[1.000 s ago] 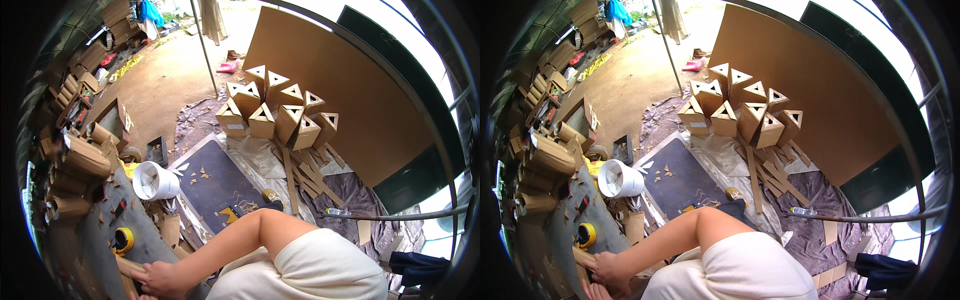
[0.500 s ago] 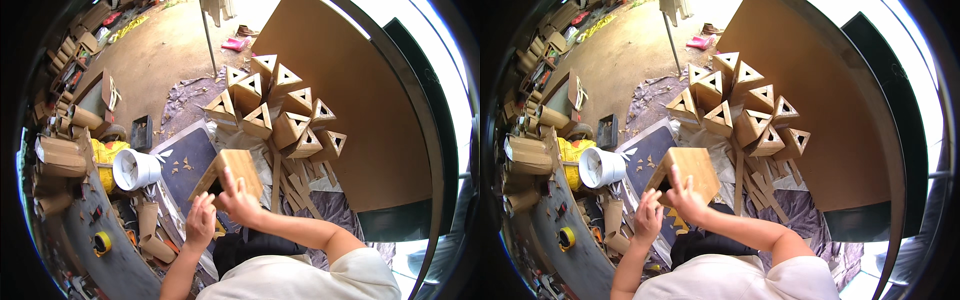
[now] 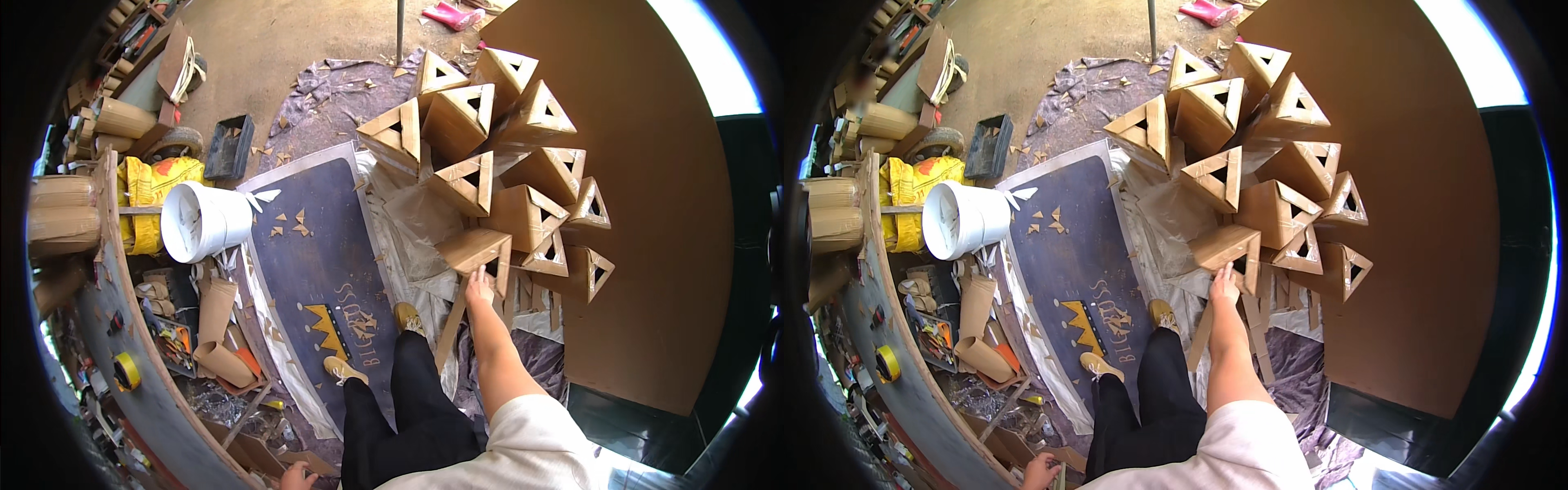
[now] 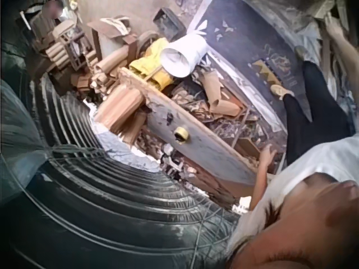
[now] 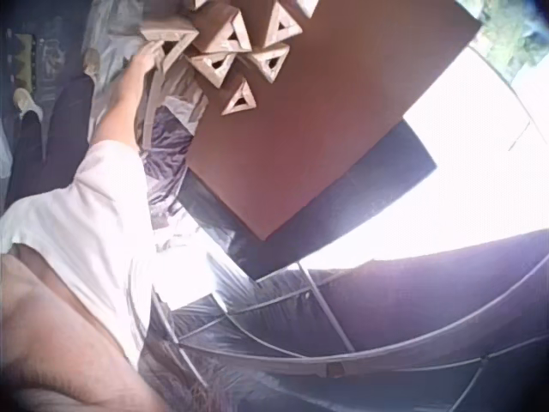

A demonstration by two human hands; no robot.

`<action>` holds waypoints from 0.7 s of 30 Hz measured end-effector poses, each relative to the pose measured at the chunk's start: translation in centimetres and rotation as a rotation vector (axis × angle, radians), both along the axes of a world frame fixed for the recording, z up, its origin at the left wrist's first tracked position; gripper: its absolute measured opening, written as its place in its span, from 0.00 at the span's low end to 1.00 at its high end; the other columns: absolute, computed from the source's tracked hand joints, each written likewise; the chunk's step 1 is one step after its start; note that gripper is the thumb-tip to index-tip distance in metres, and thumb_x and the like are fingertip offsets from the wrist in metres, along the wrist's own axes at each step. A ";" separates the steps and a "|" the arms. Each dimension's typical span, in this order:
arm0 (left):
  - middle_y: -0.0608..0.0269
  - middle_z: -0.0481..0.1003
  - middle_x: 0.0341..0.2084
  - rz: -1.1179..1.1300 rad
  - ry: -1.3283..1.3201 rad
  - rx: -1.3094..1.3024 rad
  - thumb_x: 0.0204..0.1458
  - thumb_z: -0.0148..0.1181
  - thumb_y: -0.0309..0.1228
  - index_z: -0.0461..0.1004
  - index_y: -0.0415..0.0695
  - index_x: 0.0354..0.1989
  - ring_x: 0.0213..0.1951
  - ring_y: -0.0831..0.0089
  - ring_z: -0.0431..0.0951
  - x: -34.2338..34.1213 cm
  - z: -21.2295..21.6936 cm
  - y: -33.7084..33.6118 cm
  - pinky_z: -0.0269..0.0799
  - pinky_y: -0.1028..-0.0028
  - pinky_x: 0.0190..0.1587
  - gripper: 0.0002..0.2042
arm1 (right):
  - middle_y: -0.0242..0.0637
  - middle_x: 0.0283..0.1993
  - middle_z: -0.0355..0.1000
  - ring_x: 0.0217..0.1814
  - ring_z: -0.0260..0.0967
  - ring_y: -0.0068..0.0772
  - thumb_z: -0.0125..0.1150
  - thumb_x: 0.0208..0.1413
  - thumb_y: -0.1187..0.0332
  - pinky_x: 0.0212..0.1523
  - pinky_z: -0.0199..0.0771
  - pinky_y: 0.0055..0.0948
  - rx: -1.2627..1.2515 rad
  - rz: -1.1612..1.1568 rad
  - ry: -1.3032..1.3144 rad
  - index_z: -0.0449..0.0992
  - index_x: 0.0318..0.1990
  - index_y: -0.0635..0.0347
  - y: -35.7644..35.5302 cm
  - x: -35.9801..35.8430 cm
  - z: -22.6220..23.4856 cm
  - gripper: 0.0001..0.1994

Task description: The person assembles a small cardboard box by folding flaps and sealing them with a tape gun, then attaches a shipping label. They cut a larger cardboard sheet into pieces using a utility knife, roll the pieces into cylindrical tubes, and tape them. The person repeats the process to assemble another small box.

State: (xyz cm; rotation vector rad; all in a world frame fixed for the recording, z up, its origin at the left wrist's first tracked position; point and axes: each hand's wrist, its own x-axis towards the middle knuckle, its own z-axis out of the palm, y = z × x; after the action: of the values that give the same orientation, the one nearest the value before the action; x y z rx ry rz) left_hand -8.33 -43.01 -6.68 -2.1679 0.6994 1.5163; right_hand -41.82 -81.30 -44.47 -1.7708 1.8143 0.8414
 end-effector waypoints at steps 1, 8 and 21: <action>0.49 0.73 0.35 0.092 0.021 0.008 0.41 0.61 0.29 0.69 0.39 0.42 0.40 0.56 0.73 -1.0 0.0 1.1 0.68 0.67 0.43 0.18 | 0.32 0.70 0.26 0.67 0.45 0.42 0.43 0.55 0.69 0.53 0.66 0.33 0.075 -0.118 0.066 0.42 0.65 0.54 -0.6 1.8 2.0 0.30; 0.50 0.73 0.36 0.692 0.053 -0.418 0.42 0.60 0.24 0.69 0.37 0.41 0.40 0.59 0.74 -3.2 -1.5 3.2 0.69 0.70 0.42 0.16 | 0.32 0.70 0.31 0.66 0.48 0.38 0.49 0.50 0.68 0.54 0.63 0.37 0.316 -0.059 0.142 0.43 0.65 0.47 -0.1 6.9 5.8 0.34; 0.53 0.73 0.37 -0.171 -0.960 -1.254 0.42 0.60 0.24 0.70 0.40 0.40 0.39 0.60 0.74 8.4 25.5 10.3 0.70 0.69 0.41 0.14 | 0.44 0.43 0.72 0.46 0.70 0.44 0.48 0.45 0.62 0.46 0.70 0.37 0.422 1.026 -0.480 0.73 0.44 0.55 19.2 23.7 18.3 0.18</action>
State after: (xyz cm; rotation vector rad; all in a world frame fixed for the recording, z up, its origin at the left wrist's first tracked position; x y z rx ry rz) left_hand 0.09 -32.67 18.86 -3.0280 1.5767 -0.3835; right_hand -18.12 -62.12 -26.16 -2.2911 0.3132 0.9190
